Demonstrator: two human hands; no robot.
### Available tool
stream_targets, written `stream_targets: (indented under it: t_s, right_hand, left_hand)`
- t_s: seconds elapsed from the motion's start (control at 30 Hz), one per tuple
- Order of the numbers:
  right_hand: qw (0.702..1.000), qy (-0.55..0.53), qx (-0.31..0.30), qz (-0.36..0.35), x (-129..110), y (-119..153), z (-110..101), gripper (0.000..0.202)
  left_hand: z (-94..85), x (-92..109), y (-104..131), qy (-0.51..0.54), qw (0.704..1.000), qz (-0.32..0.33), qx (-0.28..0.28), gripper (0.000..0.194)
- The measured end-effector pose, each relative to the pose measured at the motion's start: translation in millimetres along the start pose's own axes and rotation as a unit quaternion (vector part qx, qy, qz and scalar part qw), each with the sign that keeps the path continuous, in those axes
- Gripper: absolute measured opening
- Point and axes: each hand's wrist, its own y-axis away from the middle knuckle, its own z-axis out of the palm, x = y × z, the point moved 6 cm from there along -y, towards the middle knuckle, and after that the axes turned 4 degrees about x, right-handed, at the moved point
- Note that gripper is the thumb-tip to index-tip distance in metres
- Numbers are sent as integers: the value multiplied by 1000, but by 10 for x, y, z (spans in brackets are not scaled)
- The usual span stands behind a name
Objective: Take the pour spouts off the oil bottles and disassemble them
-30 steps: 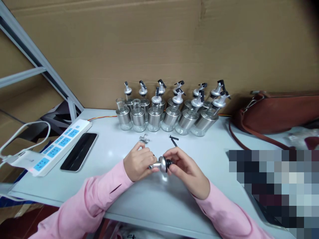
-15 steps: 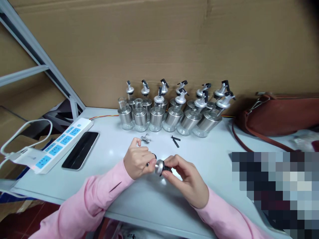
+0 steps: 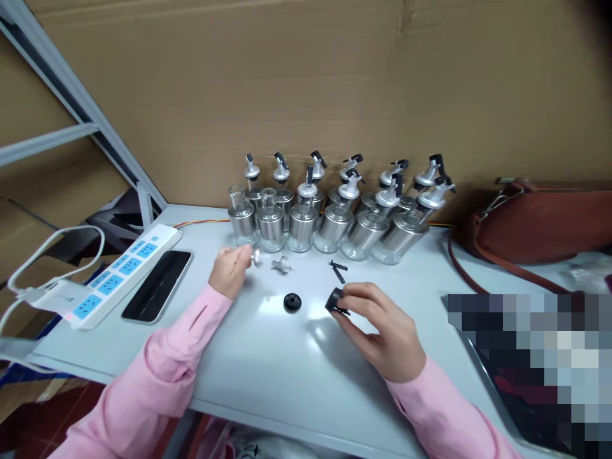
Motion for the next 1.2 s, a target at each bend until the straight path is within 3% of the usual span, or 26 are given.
stream_targets:
  t_s: [0.2, 0.3, 0.4, 0.5, 0.6, 0.7, 0.77, 0.9, 1.03, 1.13, 1.2]
  right_hand:
    - [969, 16, -244, 24, 118, 127, 434, 12]
    - [951, 4, -299, 84, 180, 210, 544, 17]
    - [944, -21, -301, 135, 207, 244, 558, 34]
    - [944, -57, -290, 147, 181, 264, 573, 33]
    - [947, -78, -272, 153, 153, 270, 618, 43]
    - [950, -55, -254, 171, 155, 229, 672, 61]
    - [950, -34, -258, 170, 141, 173, 718, 59]
    - [942, -26, -293, 165, 79, 73, 809, 46]
    - [939, -40, -309, 143, -2, 65, 842, 48]
    - [951, -9, -285, 116, -8, 73, 792, 64]
    - [966, 18, -238, 102, 18, 49, 703, 68]
  left_hand:
    - [297, 93, 93, -29, 993, 15, -113, 21]
    - [437, 75, 153, -63, 983, 9, -170, 15]
    - [441, 19, 159, -47, 989, 6, -142, 24]
    - [398, -11, 151, -27, 996, 13, -78, 44]
    - [436, 6, 153, -26, 995, 34, -87, 57]
    - [507, 40, 156, -38, 988, 53, -139, 52]
    - [525, 42, 156, -48, 986, 50, -154, 44]
    - [520, 30, 161, -43, 987, 37, -150, 42]
    - [513, 14, 167, -26, 990, 33, -136, 54]
    - [508, 8, 169, -36, 989, 36, -137, 50]
    - [469, 42, 149, -38, 990, 46, -128, 44]
